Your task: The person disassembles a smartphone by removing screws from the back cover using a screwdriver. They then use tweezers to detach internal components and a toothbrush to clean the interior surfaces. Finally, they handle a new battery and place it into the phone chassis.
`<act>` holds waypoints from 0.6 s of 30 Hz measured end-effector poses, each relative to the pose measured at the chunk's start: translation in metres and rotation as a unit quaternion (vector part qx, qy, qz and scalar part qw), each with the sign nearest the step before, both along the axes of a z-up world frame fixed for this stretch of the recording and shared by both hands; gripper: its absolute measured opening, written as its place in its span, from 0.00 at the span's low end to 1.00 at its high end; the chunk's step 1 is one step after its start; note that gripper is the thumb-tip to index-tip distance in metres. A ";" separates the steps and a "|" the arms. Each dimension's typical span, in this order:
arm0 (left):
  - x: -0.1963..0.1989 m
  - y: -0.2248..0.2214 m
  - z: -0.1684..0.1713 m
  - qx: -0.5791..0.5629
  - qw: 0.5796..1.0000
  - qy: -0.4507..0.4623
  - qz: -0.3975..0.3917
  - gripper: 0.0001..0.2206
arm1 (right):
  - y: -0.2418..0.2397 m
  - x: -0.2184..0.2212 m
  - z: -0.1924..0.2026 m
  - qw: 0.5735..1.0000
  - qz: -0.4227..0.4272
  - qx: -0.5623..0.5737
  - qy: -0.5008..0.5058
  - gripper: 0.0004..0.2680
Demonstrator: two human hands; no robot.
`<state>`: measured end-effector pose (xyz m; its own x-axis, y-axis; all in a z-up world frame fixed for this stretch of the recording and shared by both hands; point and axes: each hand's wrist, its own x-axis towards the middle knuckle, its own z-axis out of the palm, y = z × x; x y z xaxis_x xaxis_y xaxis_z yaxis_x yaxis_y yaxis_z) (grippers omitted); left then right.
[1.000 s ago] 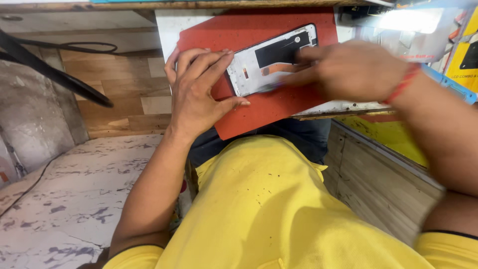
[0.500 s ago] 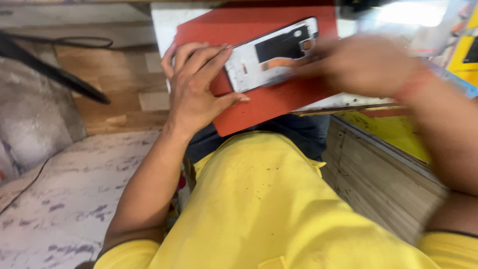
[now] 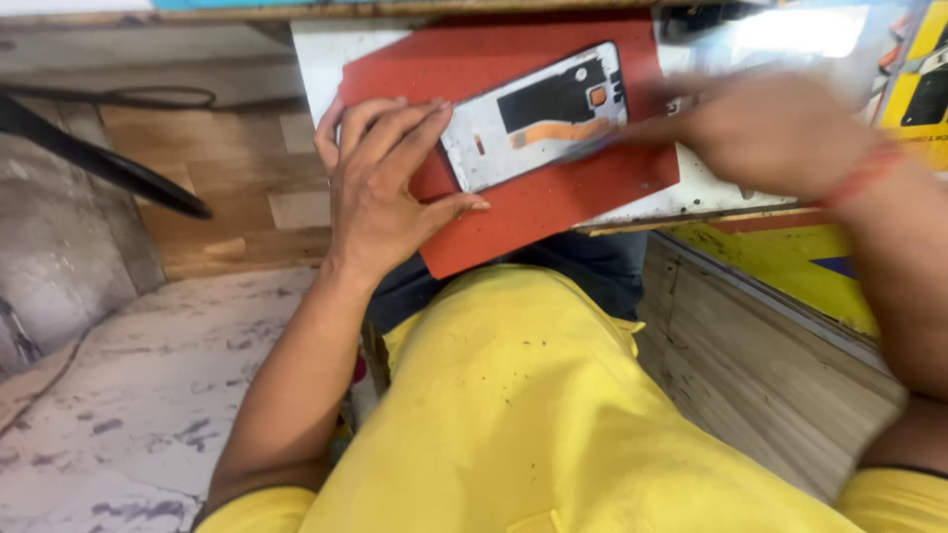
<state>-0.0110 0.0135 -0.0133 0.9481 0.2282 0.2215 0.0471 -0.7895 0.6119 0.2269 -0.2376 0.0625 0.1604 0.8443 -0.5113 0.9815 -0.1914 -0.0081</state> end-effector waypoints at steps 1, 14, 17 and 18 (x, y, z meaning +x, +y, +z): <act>-0.002 -0.001 0.000 -0.003 1.000 0.001 -0.001 0.38 | -0.016 0.010 0.015 0.985 -0.041 -0.135 -0.099 0.21; 0.039 -0.034 0.029 0.067 0.995 0.031 -0.060 0.31 | -0.093 -0.068 -0.072 0.700 -0.395 0.589 0.086 0.04; 0.036 -0.032 0.040 -0.076 0.994 0.066 -0.049 0.26 | -0.094 -0.072 -0.082 0.709 -0.357 0.607 0.027 0.04; 0.030 -0.031 0.044 -0.190 0.974 0.116 -0.041 0.26 | -0.094 -0.073 -0.085 0.711 -0.354 0.607 0.024 0.04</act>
<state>0.0188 -0.0173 0.0303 0.9812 0.1727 -0.0856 0.1642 -0.5156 0.8410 0.1540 -0.3314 -0.0227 0.7715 0.3850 0.5066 0.6363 -0.4613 -0.6184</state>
